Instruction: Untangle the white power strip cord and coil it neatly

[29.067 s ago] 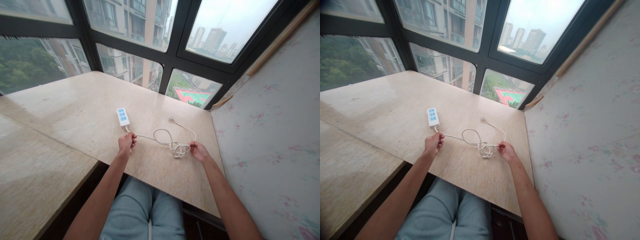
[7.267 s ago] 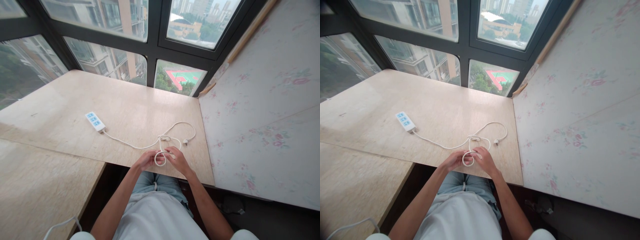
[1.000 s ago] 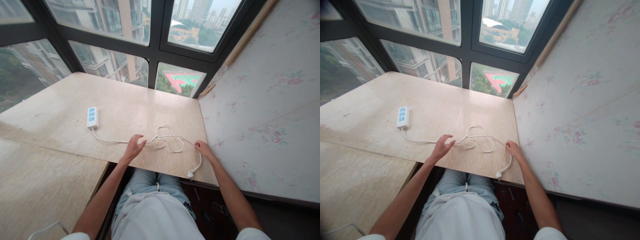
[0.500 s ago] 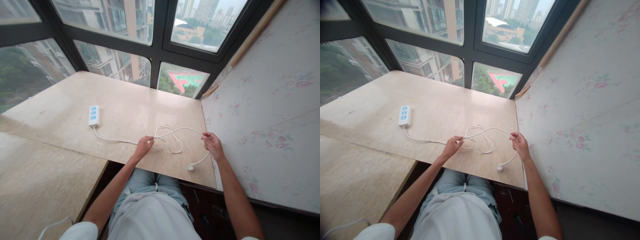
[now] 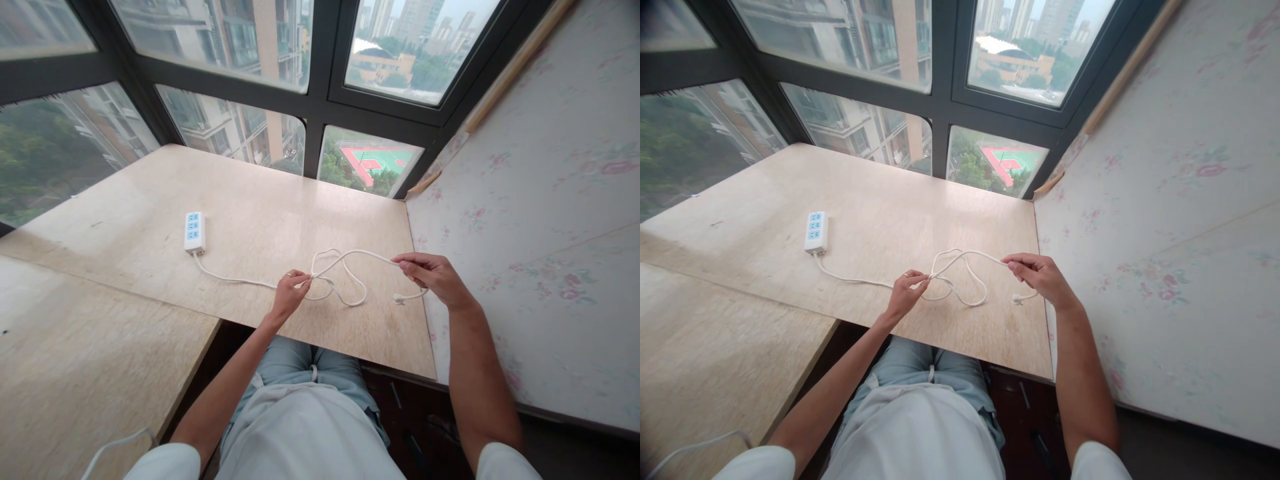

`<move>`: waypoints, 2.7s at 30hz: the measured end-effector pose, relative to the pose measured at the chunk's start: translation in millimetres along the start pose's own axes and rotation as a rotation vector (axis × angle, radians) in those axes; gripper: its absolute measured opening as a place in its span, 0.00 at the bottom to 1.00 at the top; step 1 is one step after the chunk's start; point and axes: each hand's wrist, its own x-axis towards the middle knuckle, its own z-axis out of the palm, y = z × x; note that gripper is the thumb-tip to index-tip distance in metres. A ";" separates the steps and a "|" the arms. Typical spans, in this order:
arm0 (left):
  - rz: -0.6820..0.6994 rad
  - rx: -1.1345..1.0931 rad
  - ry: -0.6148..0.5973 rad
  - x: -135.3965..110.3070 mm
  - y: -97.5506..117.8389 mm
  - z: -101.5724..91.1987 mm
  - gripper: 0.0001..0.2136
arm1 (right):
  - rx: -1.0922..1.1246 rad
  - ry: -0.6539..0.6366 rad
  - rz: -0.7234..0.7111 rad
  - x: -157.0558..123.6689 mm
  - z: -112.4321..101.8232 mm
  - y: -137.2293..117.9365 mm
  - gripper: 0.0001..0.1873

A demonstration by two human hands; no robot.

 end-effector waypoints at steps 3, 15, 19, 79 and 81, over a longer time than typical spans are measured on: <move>0.040 0.043 0.017 -3.0 0.8 -1.4 0.09 | -0.101 -0.079 -0.036 0.7 -3.4 -8.8 0.25; 0.080 0.021 0.056 -2.4 12.0 -8.8 0.08 | -0.236 -0.252 -0.123 1.8 21.2 -23.3 0.26; 0.062 -0.082 0.026 -2.1 15.0 -11.7 0.09 | -0.272 -0.073 -0.110 21.3 26.9 -7.0 0.25; 0.039 -0.292 -0.541 22.7 35.7 -40.8 0.14 | -0.378 -0.620 -0.004 43.7 123.6 -17.3 0.18; -0.001 -0.303 -0.446 22.8 33.1 -42.3 0.12 | -0.357 -0.576 -0.014 44.8 123.6 -16.6 0.17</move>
